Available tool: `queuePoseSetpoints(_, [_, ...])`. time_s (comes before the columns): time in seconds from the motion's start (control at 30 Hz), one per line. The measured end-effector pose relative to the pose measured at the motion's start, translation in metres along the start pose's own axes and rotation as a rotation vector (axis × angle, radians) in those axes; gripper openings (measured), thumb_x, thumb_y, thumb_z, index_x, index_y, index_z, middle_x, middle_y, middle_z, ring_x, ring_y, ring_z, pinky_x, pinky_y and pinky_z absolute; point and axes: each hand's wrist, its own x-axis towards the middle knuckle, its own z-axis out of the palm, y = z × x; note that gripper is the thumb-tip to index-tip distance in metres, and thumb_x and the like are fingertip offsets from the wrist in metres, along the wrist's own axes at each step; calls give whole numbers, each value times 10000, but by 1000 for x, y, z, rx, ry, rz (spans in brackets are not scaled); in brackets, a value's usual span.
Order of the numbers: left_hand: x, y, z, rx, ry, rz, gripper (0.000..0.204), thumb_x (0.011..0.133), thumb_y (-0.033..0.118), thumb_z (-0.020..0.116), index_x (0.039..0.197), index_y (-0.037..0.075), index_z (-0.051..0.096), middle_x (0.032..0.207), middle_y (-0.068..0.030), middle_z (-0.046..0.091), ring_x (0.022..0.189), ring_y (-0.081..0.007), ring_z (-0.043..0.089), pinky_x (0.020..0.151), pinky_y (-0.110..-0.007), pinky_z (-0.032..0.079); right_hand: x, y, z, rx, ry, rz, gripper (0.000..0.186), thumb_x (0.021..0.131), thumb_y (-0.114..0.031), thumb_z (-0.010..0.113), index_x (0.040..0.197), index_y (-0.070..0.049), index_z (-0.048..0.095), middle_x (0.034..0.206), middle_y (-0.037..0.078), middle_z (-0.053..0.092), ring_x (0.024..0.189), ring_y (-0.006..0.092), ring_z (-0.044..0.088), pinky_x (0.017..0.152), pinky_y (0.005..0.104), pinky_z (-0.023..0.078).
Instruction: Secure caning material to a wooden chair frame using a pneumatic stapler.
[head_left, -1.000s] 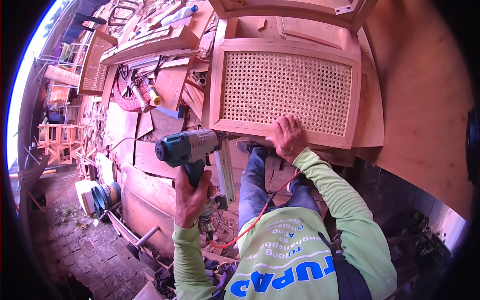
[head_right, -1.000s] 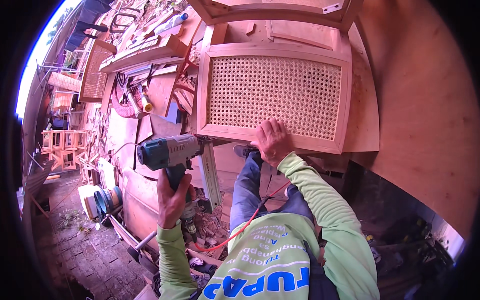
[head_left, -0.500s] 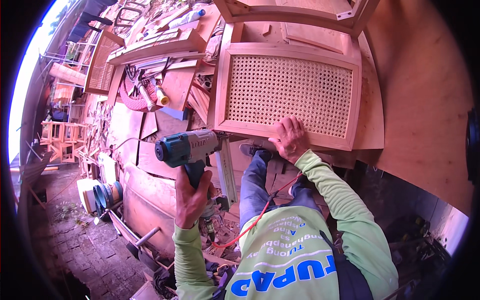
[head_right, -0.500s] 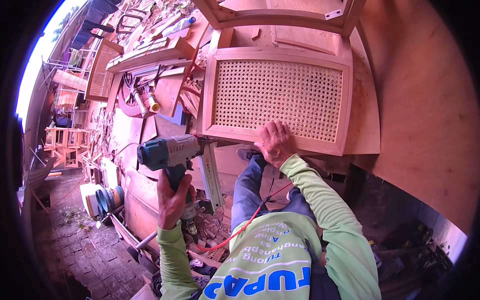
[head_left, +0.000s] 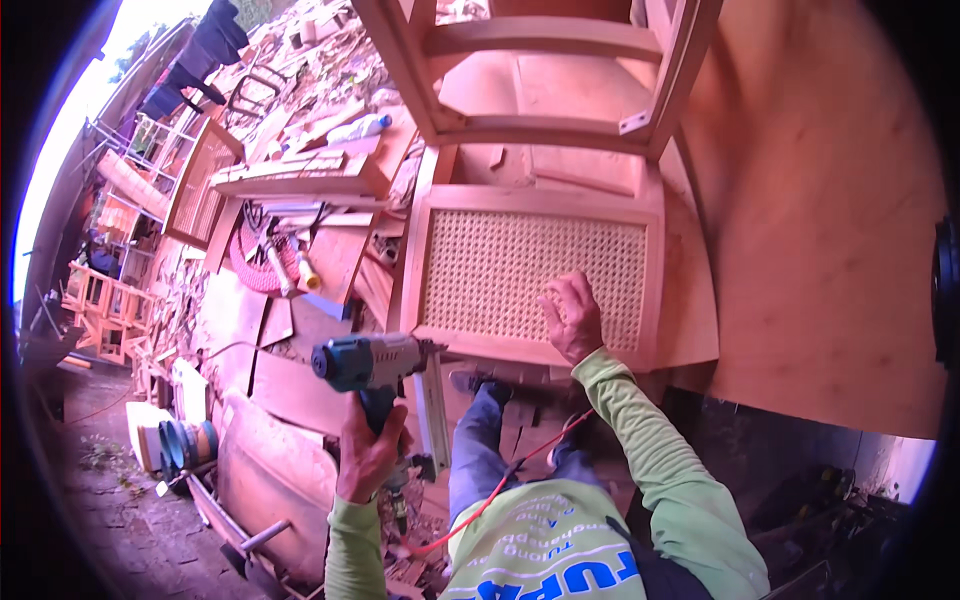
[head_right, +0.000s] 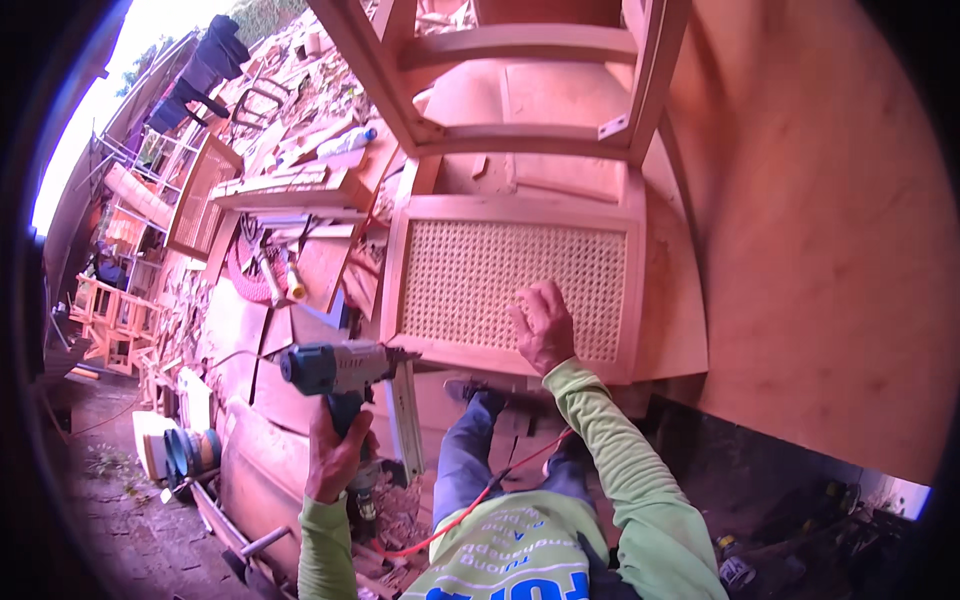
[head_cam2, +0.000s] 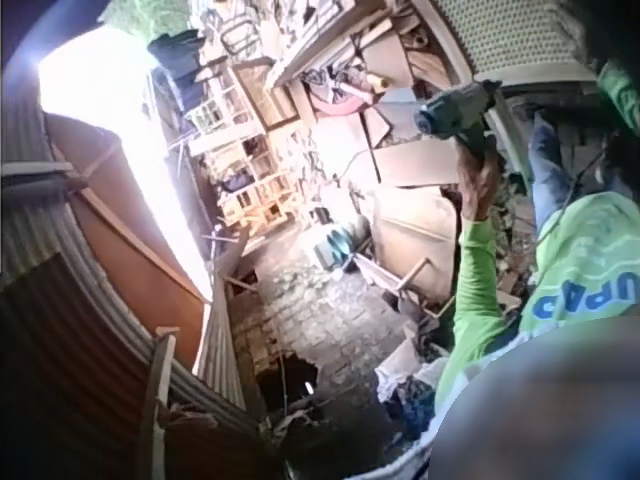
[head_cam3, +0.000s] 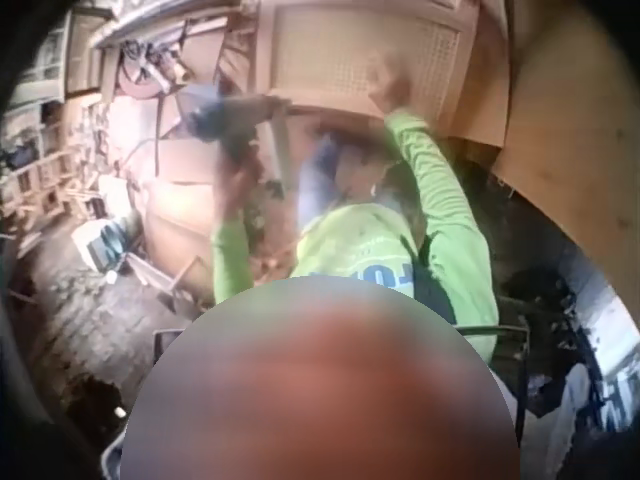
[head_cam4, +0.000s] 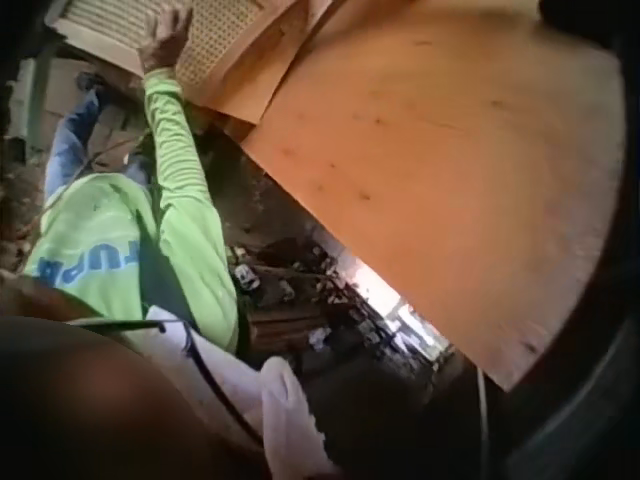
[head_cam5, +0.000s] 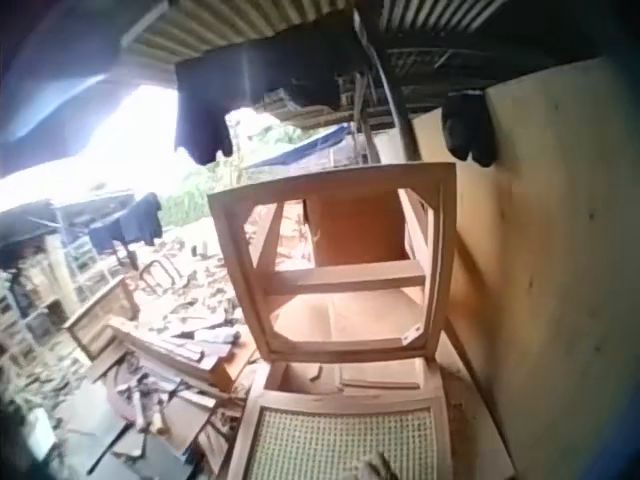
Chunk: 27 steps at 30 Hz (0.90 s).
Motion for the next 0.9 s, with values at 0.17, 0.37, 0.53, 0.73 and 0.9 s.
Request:
queuePoseSetpoints(0.17, [-7,-7,-5,-203,4,119,329,986,-1,617,1294,-14,499,1163,-129,698,597,-153,636,514,-302,538,124,88,-34,-234,68,-22,115,919,-96,684,987,-8,653,995,180,599,946,399,634,825,481,536])
queuePoseSetpoints(0.37, [22,-14,-6,-438,-58,158,422,1012,127,608,1372,-37,461,1277,-243,671,582,-173,622,516,-311,542,209,198,-9,-421,-386,395,246,855,-207,714,1009,-16,723,1153,234,704,1059,394,699,908,474,553])
queuePoseSetpoints(0.53, [41,-35,-8,-580,-25,128,483,993,153,646,1393,-31,448,1264,-278,657,579,-189,619,495,-317,537,237,232,5,-757,-792,440,338,797,-225,743,1063,-29,670,1141,247,695,1102,365,683,887,465,553])
queuePoseSetpoints(0.73, [48,-54,-24,-573,33,115,484,1001,129,640,1407,-23,424,1295,-269,645,592,-178,620,493,-318,550,245,207,-1,-794,-996,293,312,787,-248,748,967,-37,603,1023,201,699,1014,344,691,882,472,532])
queuePoseSetpoints(0.9, [54,-53,-25,-631,42,103,444,1007,129,629,1372,-24,428,1321,-271,632,582,-165,598,484,-314,538,245,193,-1,-774,-1070,297,242,945,-241,608,1078,-39,603,1114,240,701,1088,395,684,950,495,520])
